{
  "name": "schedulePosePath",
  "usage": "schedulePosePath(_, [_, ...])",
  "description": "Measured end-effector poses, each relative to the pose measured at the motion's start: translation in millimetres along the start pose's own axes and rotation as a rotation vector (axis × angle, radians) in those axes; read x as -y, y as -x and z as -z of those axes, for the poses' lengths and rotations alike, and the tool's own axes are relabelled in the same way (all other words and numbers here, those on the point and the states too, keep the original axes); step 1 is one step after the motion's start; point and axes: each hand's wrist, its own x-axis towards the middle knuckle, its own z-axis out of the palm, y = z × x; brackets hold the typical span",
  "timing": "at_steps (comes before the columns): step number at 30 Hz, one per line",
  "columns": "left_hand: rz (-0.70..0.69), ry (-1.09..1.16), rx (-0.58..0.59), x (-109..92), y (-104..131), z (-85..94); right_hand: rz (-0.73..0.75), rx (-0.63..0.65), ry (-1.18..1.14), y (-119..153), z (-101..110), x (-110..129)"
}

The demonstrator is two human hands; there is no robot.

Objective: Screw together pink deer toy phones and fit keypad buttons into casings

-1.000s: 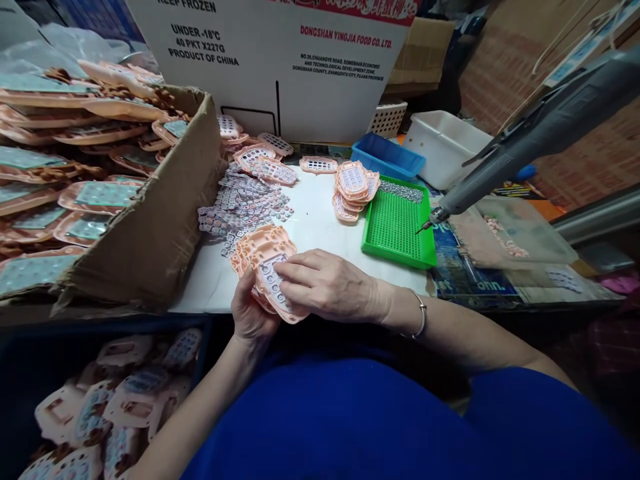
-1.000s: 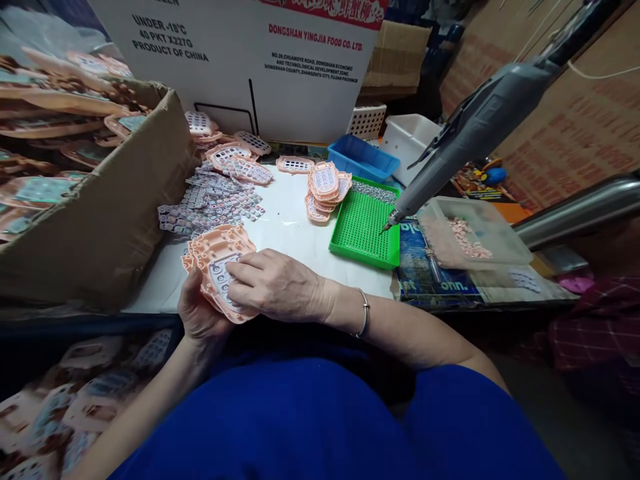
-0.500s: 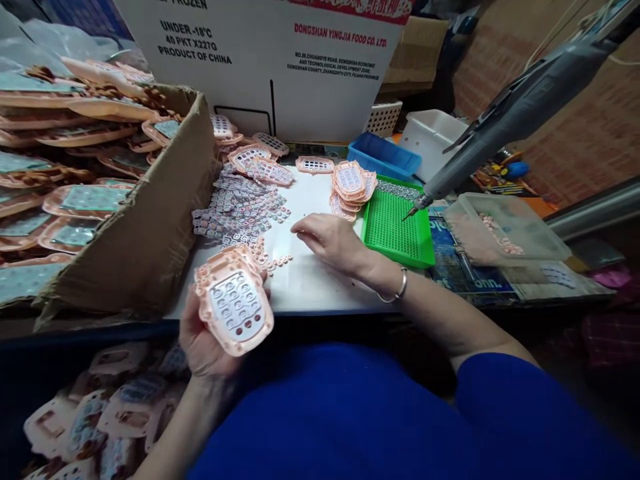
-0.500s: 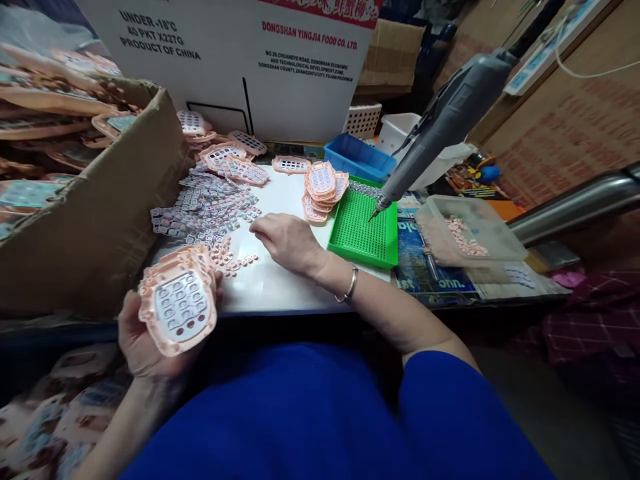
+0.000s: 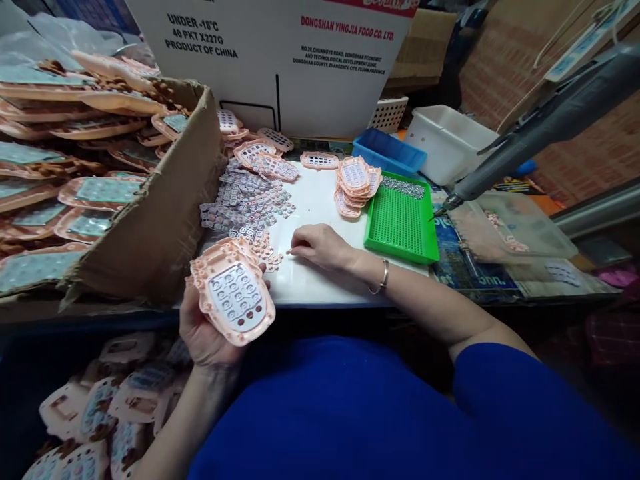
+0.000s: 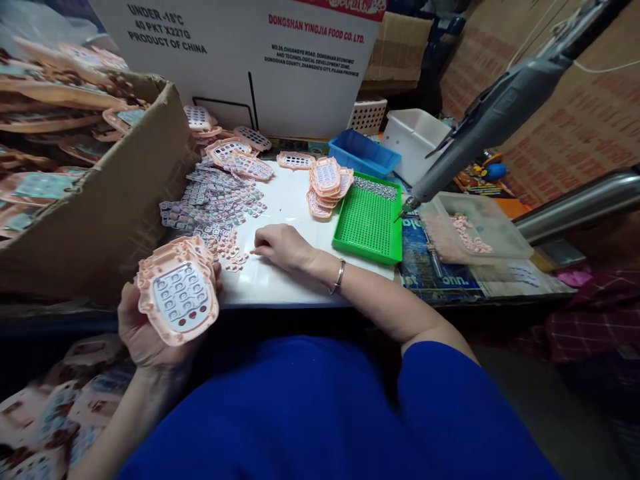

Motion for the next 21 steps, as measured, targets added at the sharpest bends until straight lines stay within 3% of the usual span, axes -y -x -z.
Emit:
schedulePosePath(4, [-0.100, 0.003, 0.022, 13, -6, -13.9, 0.145, -0.149, -0.507, 22, 11, 19])
schedulePosePath(6, [-0.129, 0.009, 0.053, 19, -10, -18.8, 0.287, -0.148, -0.575, 35, 15, 32])
schedulePosePath(9, [-0.129, 0.013, 0.110, 25, -14, -22.7, 0.459, -0.115, -0.349, 47, 16, 43])
schedulePosePath(12, [-0.137, -0.011, 0.111, 30, -16, -24.4, 0.584, -0.167, -0.077, 50, 11, 44])
schedulePosePath(17, [-0.157, -0.018, 0.069, 35, -16, -27.7, 0.668, -0.348, 0.325, 52, 1, 45])
schedulePosePath(21, [-0.062, 0.048, 0.047, 35, -15, -31.9, 0.691, -0.364, 0.457, 58, 3, 52])
